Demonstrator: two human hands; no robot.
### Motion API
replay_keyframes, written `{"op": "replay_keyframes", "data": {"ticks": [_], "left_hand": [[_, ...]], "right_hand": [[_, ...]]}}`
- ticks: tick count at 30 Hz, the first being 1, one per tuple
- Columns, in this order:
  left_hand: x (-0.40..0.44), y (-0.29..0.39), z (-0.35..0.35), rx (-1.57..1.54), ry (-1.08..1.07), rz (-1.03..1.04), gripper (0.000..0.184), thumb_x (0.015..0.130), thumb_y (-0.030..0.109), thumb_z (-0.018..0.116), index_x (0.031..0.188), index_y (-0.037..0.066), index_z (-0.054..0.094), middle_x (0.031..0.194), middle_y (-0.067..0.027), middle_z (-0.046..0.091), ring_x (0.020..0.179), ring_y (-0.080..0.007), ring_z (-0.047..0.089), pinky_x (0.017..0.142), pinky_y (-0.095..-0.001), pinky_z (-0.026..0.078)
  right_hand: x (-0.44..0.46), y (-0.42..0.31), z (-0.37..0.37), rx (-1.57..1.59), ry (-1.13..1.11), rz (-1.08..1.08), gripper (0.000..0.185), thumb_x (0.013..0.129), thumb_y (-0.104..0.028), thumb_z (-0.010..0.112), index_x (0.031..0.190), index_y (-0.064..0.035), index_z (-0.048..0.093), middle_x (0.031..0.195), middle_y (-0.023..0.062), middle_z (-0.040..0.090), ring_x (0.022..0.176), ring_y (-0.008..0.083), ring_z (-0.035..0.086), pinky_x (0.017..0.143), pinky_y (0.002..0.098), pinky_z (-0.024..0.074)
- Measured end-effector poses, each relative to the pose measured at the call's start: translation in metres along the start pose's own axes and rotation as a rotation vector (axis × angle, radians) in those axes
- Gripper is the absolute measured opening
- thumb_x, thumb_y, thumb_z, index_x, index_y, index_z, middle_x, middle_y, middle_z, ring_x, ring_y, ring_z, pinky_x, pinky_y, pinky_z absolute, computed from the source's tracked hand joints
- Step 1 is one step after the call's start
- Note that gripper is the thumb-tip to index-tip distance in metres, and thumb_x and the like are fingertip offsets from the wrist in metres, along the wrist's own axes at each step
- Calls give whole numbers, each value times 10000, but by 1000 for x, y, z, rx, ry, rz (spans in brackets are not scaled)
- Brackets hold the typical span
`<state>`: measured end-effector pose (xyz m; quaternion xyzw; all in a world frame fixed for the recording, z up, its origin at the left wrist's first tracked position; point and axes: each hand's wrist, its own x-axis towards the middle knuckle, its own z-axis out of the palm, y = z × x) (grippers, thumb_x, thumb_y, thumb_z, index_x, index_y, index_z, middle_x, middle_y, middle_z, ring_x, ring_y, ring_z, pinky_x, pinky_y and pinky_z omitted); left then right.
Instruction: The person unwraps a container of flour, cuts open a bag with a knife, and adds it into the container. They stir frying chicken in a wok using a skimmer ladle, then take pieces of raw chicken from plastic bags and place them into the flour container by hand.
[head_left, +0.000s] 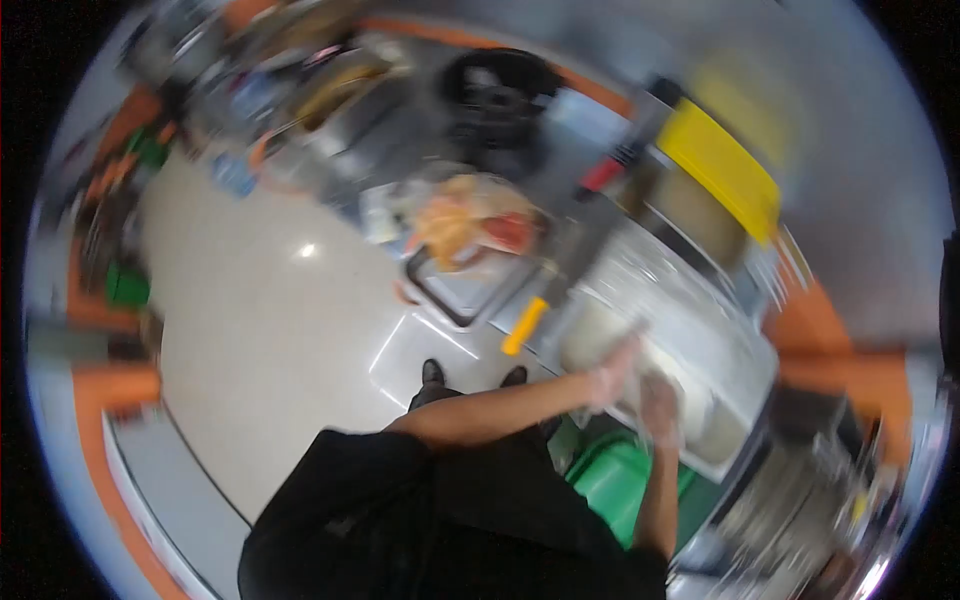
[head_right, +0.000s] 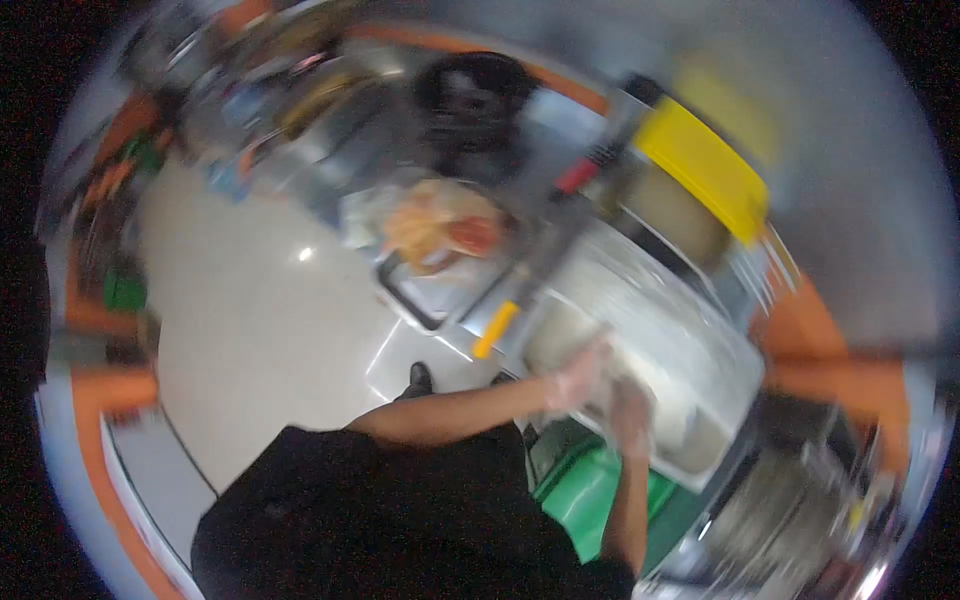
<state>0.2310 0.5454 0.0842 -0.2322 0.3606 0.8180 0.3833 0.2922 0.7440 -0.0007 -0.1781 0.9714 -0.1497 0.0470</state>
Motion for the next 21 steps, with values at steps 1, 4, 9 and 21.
{"op": "replay_keyframes", "data": {"ticks": [1,4,9,21], "left_hand": [[5,-6,-4,66,-12,49,761,957,604,355,1536,142,181,1597,-78,166,1438,-259,184,1174,-455,117],[6,-13,-19,25,-135,-56,704,927,501,485,1496,126,306,1505,-136,339,1416,-252,243,1146,-457,208],[-52,-8,-51,240,-229,324,743,903,421,622,1471,43,328,1502,-135,364,1394,-245,323,1151,-378,256],[-282,85,-387,-263,569,831,888,893,695,423,1506,77,245,1491,-182,350,1402,-237,300,1139,-353,267]], "right_hand": [[12,-65,-54,18,180,94,377,949,-236,545,1220,24,589,1193,233,619,1116,379,576,993,437,417],[31,-106,-78,448,28,373,341,942,-230,555,1180,7,614,1168,198,636,1147,335,556,1016,411,384],[9,-111,-73,159,259,374,352,955,-192,522,1173,72,602,1203,232,619,1125,320,578,980,402,432],[104,-502,157,98,-300,81,469,1002,-240,406,1420,-29,393,1386,166,490,1247,250,514,1014,382,423]]}}
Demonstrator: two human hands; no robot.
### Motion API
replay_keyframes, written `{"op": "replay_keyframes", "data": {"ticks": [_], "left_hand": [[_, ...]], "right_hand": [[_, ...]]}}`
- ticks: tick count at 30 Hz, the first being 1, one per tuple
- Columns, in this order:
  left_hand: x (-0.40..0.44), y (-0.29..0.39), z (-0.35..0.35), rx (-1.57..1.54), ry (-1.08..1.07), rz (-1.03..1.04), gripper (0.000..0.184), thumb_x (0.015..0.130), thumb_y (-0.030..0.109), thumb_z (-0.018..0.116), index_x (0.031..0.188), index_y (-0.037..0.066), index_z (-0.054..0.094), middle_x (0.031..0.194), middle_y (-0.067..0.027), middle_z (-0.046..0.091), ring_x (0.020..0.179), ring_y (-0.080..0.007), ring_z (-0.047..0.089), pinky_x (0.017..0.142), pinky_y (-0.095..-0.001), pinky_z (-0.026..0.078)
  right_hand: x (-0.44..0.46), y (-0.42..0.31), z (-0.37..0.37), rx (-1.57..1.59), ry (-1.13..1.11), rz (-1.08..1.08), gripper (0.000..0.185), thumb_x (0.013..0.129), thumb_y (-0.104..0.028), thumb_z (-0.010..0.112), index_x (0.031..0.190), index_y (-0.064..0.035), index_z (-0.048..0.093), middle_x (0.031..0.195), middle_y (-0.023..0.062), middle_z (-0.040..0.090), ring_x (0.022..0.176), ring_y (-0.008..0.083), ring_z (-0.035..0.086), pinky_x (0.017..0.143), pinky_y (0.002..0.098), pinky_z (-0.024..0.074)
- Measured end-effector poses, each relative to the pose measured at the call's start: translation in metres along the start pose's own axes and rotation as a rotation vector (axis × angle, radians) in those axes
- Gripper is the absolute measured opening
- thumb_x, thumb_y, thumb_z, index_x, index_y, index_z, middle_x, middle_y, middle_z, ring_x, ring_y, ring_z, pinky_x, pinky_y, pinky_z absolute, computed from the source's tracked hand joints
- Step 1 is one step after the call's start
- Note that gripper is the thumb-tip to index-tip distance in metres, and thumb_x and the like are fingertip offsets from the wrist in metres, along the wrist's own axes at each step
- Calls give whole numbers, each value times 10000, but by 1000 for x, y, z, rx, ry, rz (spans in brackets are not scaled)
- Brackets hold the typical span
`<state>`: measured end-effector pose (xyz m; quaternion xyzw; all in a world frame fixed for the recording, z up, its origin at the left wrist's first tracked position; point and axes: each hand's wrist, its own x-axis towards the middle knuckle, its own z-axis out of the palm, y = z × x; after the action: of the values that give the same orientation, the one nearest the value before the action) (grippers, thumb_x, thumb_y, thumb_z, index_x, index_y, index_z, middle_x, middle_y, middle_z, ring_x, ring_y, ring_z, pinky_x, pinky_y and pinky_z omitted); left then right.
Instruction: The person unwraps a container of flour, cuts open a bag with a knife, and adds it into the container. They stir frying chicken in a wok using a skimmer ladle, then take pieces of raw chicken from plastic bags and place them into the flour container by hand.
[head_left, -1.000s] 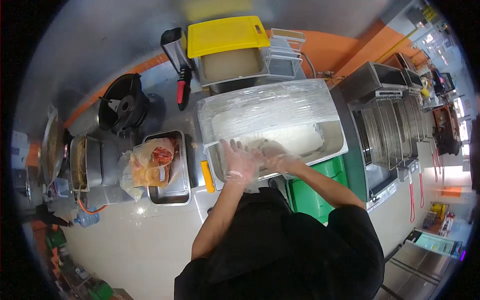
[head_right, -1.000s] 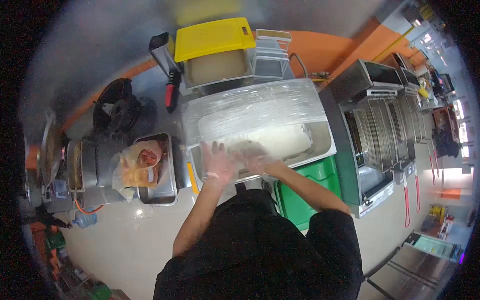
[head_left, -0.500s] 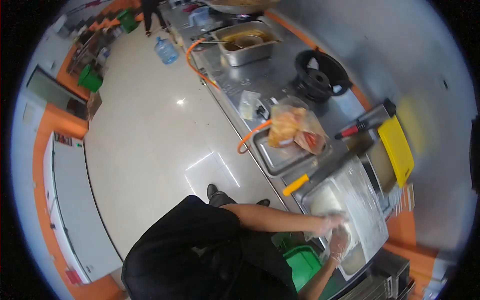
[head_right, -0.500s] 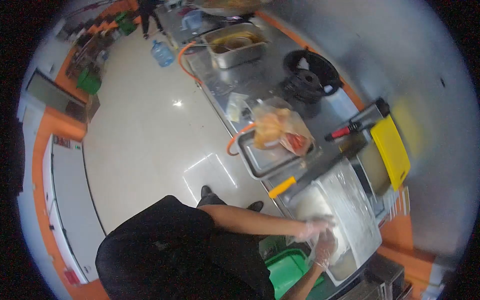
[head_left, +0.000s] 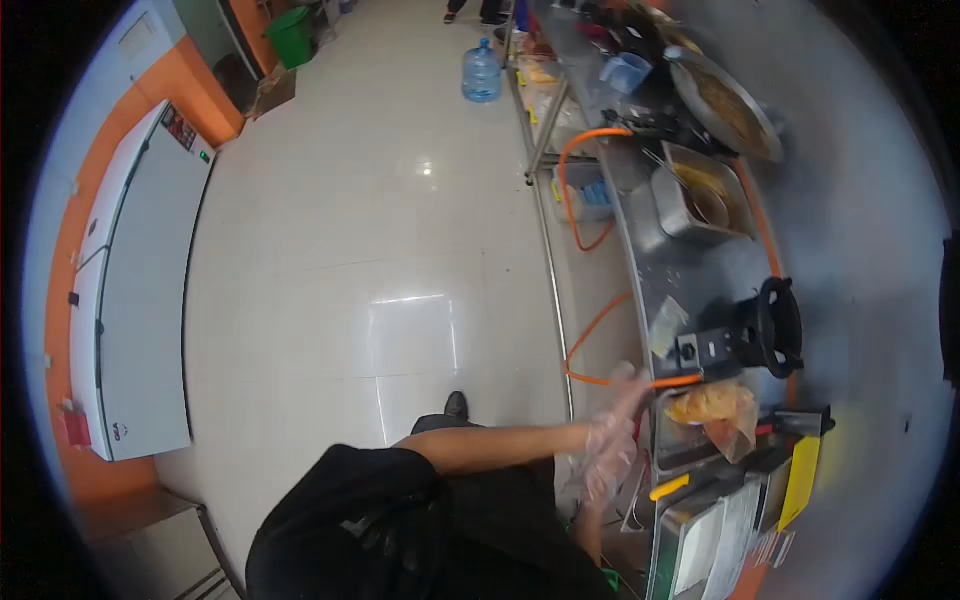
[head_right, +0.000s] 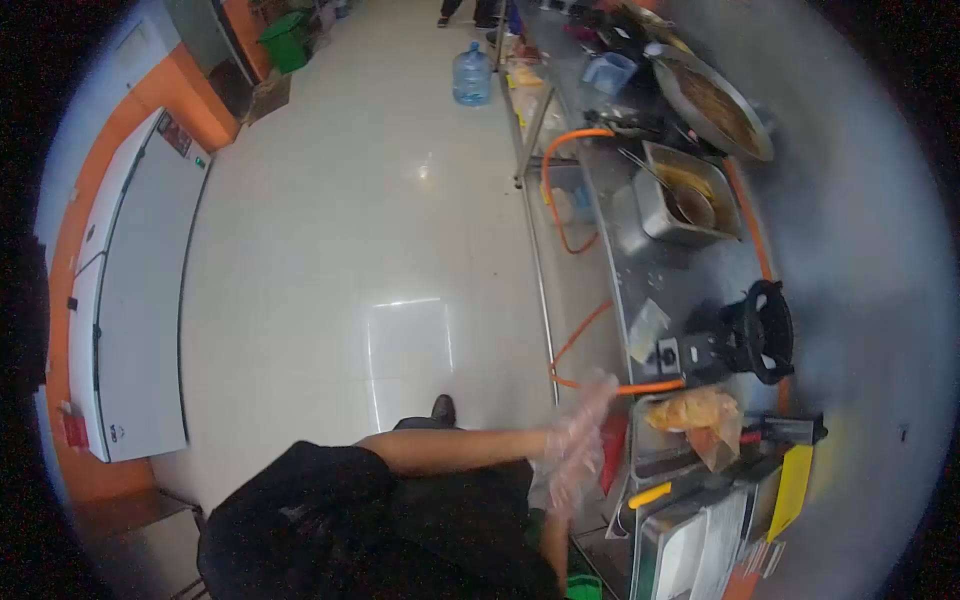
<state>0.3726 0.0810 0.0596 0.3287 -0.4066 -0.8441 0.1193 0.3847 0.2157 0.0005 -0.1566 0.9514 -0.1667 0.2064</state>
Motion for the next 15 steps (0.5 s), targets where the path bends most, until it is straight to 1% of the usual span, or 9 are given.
{"op": "replay_keyframes", "data": {"ticks": [2,3,5,8,10,11,12,14,15], "left_hand": [[89,-40,-100,73,176,22,949,870,750,372,1525,89,189,1546,-187,243,1431,-263,240,1153,-380,236],[133,-69,-159,-93,-25,172,931,870,733,392,1532,117,176,1582,-155,152,1455,-278,163,1164,-451,188],[127,-9,-255,-173,169,-229,773,925,634,387,1501,131,276,1514,-115,313,1396,-312,239,1124,-556,189],[136,5,-418,570,314,10,506,1017,388,302,1449,143,398,1552,-126,279,1423,-286,250,1162,-400,240],[128,26,-514,867,618,62,365,929,297,511,1214,87,602,1284,-152,568,1205,-329,506,1052,-415,385],[107,42,-549,803,787,-37,347,865,284,612,1148,86,638,1214,-151,601,1160,-311,543,1026,-404,409],[99,5,-620,1177,844,103,339,820,237,660,1115,70,645,1160,-149,629,1081,-305,589,960,-399,459],[52,-1,-702,906,911,-261,363,800,114,605,1158,54,619,1114,-138,648,1037,-298,605,930,-392,477],[23,-42,-747,1171,941,-83,364,799,75,579,1159,56,625,1027,-126,666,928,-261,631,835,-370,514]], "right_hand": [[45,-19,41,-31,-180,-129,441,992,-247,424,1376,-31,422,1339,163,508,1208,253,524,994,388,429],[62,-19,56,-45,-274,-155,427,987,-250,433,1354,-32,436,1316,161,516,1189,255,529,983,390,432],[88,10,82,-118,-459,-113,402,977,-258,452,1310,-34,464,1269,158,533,1150,258,539,963,396,438],[96,66,96,-178,-697,95,366,961,-268,479,1243,-37,507,1199,153,559,1091,263,554,933,405,447],[101,75,93,-162,-790,277,345,951,-275,498,1199,-39,535,1152,149,576,1052,267,564,913,410,453],[108,76,95,-144,-810,355,335,946,-279,507,1177,-40,549,1128,147,585,1033,269,569,902,413,456],[119,64,99,-125,-826,411,327,941,-283,516,1155,-40,563,1105,146,593,1013,270,573,892,416,459],[160,24,117,-52,-831,478,311,931,-290,534,1111,-42,592,1058,142,610,975,274,583,872,422,465],[184,-4,131,9,-833,497,305,926,-293,543,1089,-43,606,1035,141,619,955,275,588,862,424,468]]}}
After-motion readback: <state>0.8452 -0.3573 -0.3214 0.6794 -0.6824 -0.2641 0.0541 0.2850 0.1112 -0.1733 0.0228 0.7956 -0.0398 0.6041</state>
